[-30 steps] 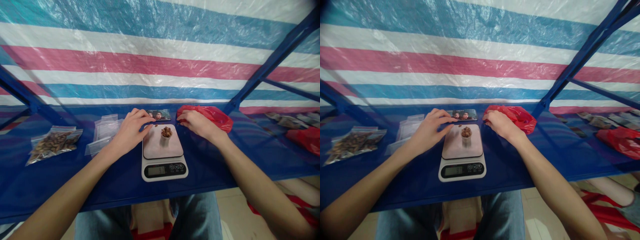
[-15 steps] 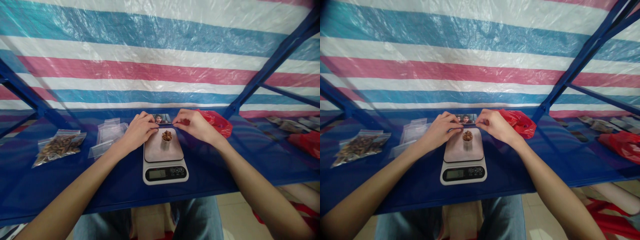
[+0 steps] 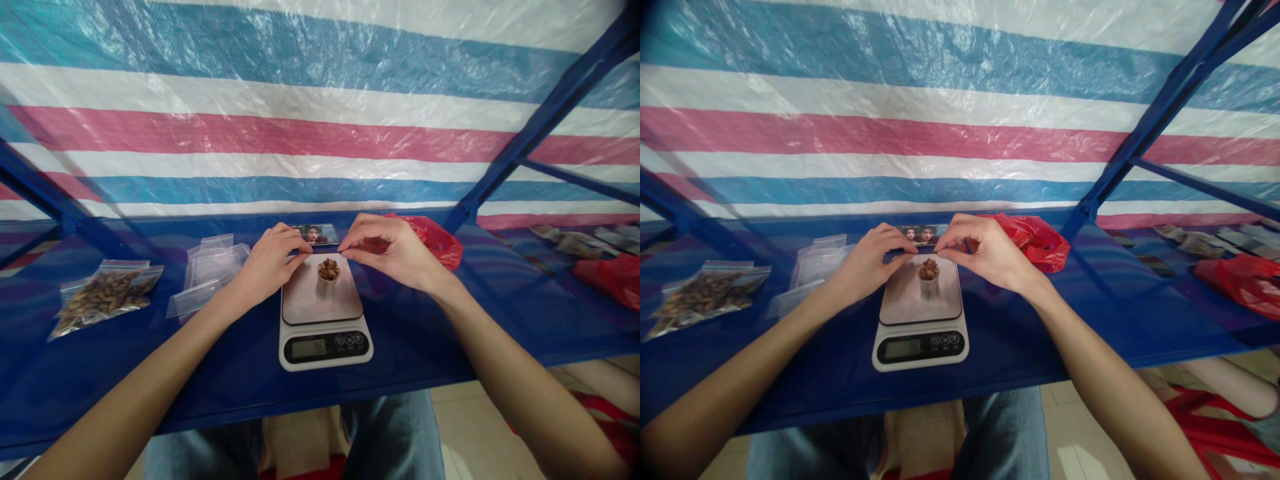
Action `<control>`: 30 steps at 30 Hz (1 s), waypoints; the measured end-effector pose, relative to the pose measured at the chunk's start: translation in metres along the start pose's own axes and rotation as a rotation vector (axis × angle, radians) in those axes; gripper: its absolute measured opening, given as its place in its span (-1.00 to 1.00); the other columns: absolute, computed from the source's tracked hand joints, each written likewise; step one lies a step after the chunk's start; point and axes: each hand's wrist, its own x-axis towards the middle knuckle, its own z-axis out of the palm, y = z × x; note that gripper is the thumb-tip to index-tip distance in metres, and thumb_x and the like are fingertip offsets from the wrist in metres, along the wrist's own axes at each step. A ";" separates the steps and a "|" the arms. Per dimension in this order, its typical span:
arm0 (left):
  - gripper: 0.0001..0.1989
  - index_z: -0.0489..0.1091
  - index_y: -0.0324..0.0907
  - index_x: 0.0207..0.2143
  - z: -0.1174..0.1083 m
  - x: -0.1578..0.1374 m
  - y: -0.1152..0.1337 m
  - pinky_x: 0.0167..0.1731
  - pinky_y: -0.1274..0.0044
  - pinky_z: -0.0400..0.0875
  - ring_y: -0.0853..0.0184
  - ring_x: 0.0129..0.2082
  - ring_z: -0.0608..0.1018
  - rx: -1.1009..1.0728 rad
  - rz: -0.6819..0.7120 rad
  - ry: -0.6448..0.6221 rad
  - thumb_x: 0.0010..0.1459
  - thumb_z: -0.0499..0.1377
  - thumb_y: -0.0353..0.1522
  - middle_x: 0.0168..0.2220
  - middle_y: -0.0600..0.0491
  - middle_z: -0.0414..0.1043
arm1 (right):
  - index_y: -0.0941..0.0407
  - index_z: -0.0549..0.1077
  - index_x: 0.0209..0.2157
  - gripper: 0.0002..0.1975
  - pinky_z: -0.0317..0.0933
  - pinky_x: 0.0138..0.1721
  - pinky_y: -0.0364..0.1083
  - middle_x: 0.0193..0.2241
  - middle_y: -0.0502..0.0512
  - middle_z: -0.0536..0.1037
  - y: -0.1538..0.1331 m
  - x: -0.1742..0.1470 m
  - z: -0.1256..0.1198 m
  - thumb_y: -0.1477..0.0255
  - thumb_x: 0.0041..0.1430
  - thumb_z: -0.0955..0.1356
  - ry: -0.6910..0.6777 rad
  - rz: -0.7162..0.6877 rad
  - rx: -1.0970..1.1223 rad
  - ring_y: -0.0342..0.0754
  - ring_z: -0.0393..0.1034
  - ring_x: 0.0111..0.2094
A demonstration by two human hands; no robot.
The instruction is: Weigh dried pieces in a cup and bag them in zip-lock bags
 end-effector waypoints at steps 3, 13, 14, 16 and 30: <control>-0.92 0.62 -0.07 -0.21 -0.009 -0.004 0.012 -0.04 0.28 0.50 0.18 -0.09 0.56 -0.194 -0.066 0.124 0.31 0.29 -0.39 -0.19 0.04 0.67 | 0.11 0.68 -0.25 -0.91 0.21 -0.42 -0.11 -0.32 0.07 0.54 0.000 -0.001 -0.001 0.39 0.31 0.49 0.014 -0.005 0.013 -0.12 0.40 -0.38; -0.91 0.65 -0.01 -0.23 -0.011 -0.011 0.026 0.00 0.26 0.48 0.20 -0.07 0.56 -0.257 0.098 0.049 0.32 0.33 -0.38 -0.19 0.05 0.66 | 0.12 0.68 -0.25 -0.91 0.15 -0.43 -0.11 -0.33 0.05 0.54 0.001 -0.001 0.001 0.41 0.31 0.48 0.015 -0.021 0.028 -0.14 0.37 -0.40; -0.90 0.66 -0.01 -0.23 -0.011 -0.011 0.026 -0.01 0.28 0.48 0.20 -0.08 0.55 -0.264 0.106 0.054 0.32 0.33 -0.39 -0.19 0.06 0.66 | 0.13 0.68 -0.25 -0.91 0.15 -0.44 -0.11 -0.33 0.05 0.53 0.002 -0.001 0.001 0.42 0.31 0.48 0.015 -0.024 0.027 -0.14 0.36 -0.40; -0.90 0.66 -0.03 -0.23 -0.010 -0.011 0.026 -0.02 0.30 0.47 0.22 -0.10 0.55 -0.277 0.127 0.069 0.30 0.34 -0.41 -0.20 0.06 0.66 | 0.13 0.68 -0.25 -0.92 0.14 -0.44 -0.11 -0.33 0.04 0.53 0.002 -0.001 0.001 0.43 0.31 0.49 0.012 -0.028 0.026 -0.15 0.36 -0.40; -0.92 0.64 -0.08 -0.22 -0.009 -0.011 0.023 0.01 0.37 0.47 0.25 -0.07 0.55 -0.316 0.101 0.081 0.24 0.39 -0.43 -0.22 0.08 0.67 | 0.15 0.69 -0.25 -0.95 0.16 -0.45 -0.14 -0.36 0.03 0.53 0.002 -0.001 0.005 0.49 0.29 0.50 -0.001 -0.054 0.037 -0.17 0.37 -0.41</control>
